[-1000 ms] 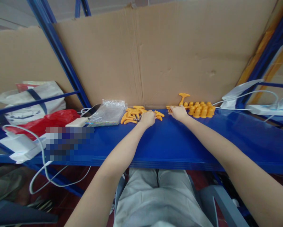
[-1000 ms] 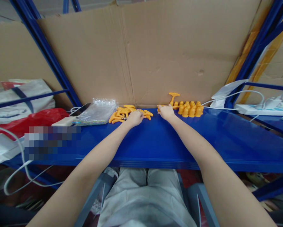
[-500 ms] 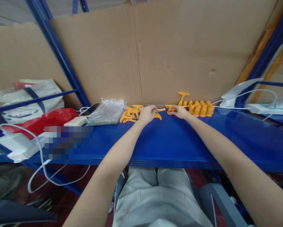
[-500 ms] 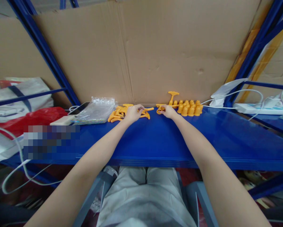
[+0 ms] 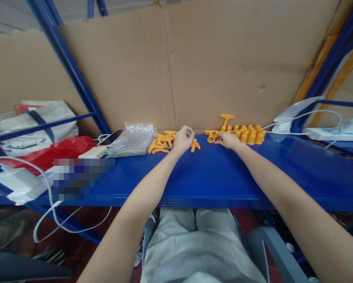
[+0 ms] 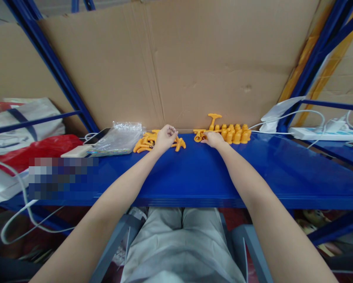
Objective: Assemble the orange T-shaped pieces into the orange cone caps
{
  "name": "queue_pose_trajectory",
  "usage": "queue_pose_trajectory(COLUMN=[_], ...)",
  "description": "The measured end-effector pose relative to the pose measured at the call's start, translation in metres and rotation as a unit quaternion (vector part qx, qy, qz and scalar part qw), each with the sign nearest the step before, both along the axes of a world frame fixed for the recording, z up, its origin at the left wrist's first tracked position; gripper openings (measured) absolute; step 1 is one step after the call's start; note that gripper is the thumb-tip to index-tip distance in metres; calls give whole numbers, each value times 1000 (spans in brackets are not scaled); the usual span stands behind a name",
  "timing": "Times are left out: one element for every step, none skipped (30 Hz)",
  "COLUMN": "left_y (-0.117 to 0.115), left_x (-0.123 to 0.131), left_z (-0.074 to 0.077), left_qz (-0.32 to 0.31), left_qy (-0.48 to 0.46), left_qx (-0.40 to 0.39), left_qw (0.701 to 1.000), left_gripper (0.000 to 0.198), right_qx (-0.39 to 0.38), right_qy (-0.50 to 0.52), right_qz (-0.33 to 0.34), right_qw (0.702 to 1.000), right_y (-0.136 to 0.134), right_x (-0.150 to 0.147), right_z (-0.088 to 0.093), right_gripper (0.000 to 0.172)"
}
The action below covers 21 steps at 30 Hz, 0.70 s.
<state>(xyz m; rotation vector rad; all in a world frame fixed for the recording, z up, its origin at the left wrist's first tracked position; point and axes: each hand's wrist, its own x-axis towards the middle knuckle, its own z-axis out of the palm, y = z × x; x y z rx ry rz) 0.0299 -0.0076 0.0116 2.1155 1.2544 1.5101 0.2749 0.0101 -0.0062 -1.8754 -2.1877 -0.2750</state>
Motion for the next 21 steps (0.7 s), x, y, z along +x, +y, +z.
queue_pose_trajectory(left_y=[0, 0, 0, 0, 0, 0, 0, 1, 1, 2, 3, 4, 5, 5, 6, 6, 6, 6, 6, 5, 5], left_x=[0, 0, 0, 1, 1, 1, 2, 2, 2, 2, 1, 1, 0, 0, 0, -1, -1, -1, 0, 0, 0], left_z=[0, 0, -1, -1, -2, -2, -3, -3, -4, -5, -5, -6, -6, -7, -7, -7, -7, -7, -7, -7, -7], left_qz=[-1, -3, -5, -7, -9, -11, -12, -13, -14, -14, -14, -14, -14, -14, -13, -12, -13, -13, -15, -16, -17], left_qy=[-1, -1, 1, 2, 4, 5, 6, 6, 8, 12, 19, 26, 34, 41, 45, 47, 48, 48, 47, 47, 47], left_qx=[-1, -3, -4, -5, -5, -5, -4, -2, -2, -2, -4, -6, -8, -8, -8, -6, -5, -5, -7, -9, -13], left_qw=[1000, 1000, 1000, 1000, 1000, 1000, 1000, 1000, 1000, 1000, 1000, 1000, 999, 999, 999, 999, 999, 999, 999, 999, 999], left_gripper=[16, 16, 17, 17, 17, 17, 18, 18, 18, 19, 19, 20, 20, 21, 21, 21, 22, 22, 21, 21, 21], right_qx=[0, 1, 3, 5, 8, 8, 6, 3, 0, -2, -4, -5, -6, -8, -9, -10, -10, -7, -1, 5, 10], right_qy=[-5, -10, -15, -21, -26, -29, -31, -30, -29, -26, -24, -24, -27, -31, -36, -39, -40, -38, -32, -24, -13], right_qz=[-3, -7, -10, -16, -21, -27, -32, -38, -42, -45, -47, -50, -52, -53, -52, -49, -44, -37, -31, -27, -24], right_qw=[1000, 1000, 1000, 1000, 999, 999, 999, 999, 999, 999, 999, 998, 998, 998, 998, 998, 998, 999, 999, 999, 1000], right_y=[-1, -1, -2, -2, -3, -3, -4, -5, -6, -7, -8, -9, -9, -9, -8, -8, -7, -6, -5, -5, -4], right_x=[1, 2, 3, 3, 3, 2, 1, -1, -2, -4, -5, -6, -6, -6, -5, -4, -3, -2, -1, 0, 0], right_z=[0, 0, 0, 0, 0, 0, 0, 1, 1, 2, 2, 3, 3, 3, 3, 3, 2, 2, 1, 1, 1], right_gripper=[50, 49, 47, 45, 44, 42, 42, 42, 42, 43, 44, 45, 46, 47, 49, 50, 51, 51, 52, 51, 50])
